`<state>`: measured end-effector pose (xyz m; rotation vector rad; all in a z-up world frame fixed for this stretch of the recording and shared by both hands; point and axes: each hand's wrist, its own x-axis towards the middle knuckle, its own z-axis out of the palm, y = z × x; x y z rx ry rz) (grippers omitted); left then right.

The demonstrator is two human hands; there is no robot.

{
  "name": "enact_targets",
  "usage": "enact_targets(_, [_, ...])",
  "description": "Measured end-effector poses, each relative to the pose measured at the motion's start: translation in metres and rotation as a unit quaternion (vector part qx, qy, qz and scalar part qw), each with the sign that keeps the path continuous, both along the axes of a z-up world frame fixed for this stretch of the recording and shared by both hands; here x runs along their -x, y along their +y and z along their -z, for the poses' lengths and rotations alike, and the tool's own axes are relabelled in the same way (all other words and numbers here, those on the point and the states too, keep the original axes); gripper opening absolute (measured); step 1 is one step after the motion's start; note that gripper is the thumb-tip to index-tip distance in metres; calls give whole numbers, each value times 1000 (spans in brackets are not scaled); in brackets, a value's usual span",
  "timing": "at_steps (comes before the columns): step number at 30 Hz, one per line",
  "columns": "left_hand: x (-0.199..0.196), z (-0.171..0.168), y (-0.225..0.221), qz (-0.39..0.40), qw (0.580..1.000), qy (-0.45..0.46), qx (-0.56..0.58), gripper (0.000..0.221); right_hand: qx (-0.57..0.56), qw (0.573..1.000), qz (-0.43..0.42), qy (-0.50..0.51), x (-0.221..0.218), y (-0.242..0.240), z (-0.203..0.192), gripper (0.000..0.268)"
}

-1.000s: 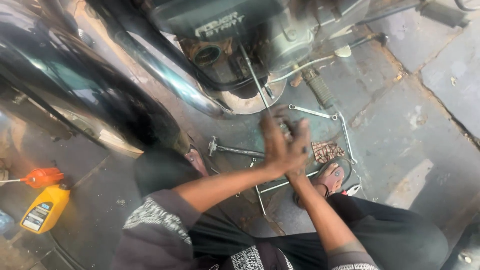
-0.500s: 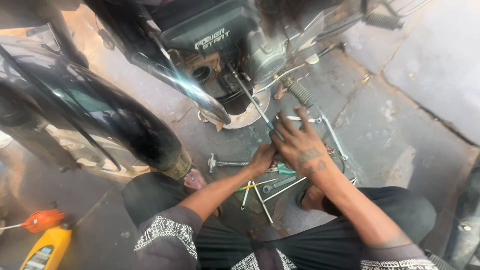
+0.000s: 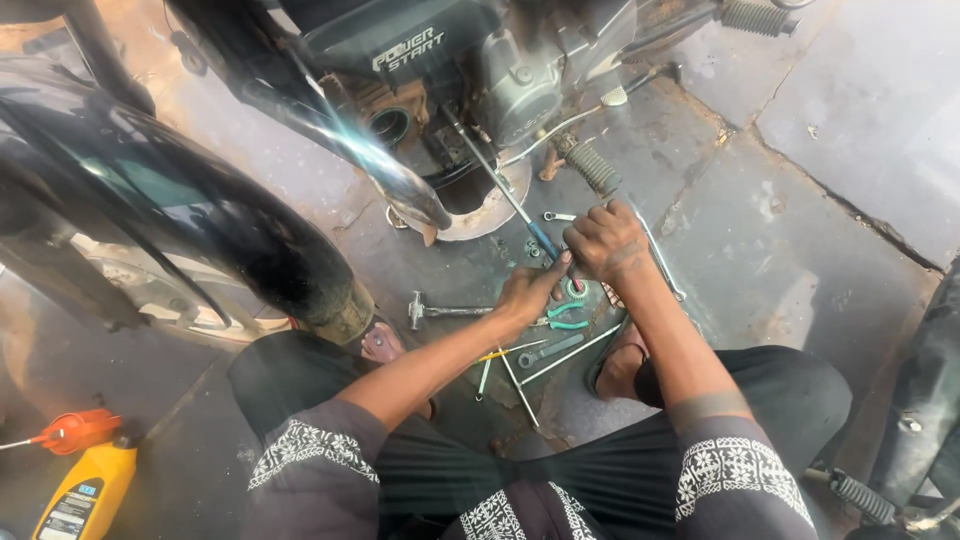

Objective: The person manipulates internal engine components on a motorcycle, handling a gear and a gasket by hand and using tools such as a wrench and a screwdriver to assemble or adjust the parts.

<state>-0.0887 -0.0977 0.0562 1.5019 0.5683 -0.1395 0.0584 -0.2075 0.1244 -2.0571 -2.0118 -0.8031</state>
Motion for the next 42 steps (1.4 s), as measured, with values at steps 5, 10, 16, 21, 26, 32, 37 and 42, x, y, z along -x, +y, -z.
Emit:
enact_targets(5, [-13, 21, 15, 39, 970, 23, 238, 66, -13, 999, -2, -31, -4, 0, -14, 17])
enact_targets(10, [-40, 121, 15, 33, 889, -76, 449, 77, -69, 995, 19, -69, 5, 4, -1, 33])
enact_targets(16, [-43, 101, -18, -10, 676, -297, 674, 113, -85, 993, 40, -68, -8, 0, 8, 5])
enact_targets(21, [-33, 48, -19, -98, 712, -255, 647, 111, -146, 988, 33, -46, -10, 3, 14, 33])
enact_targets(26, [-30, 40, -19, -146, 708, -216, 656, 96, -149, 988, 32, -32, -15, 0, 23, 25])
enact_targets(32, [-26, 93, -6, -148, 772, -113, 608, 84, -120, 992, 30, -37, -14, -3, 29, 19])
enact_targets(37, [20, 242, -23, -71, 973, 133, 174, 77, 17, 997, -14, -72, 4, -30, 5, 26])
enact_targets(42, [125, 320, -86, 375, 845, 313, -217, 81, 214, 943, 239, 91, -28, -94, -51, 29])
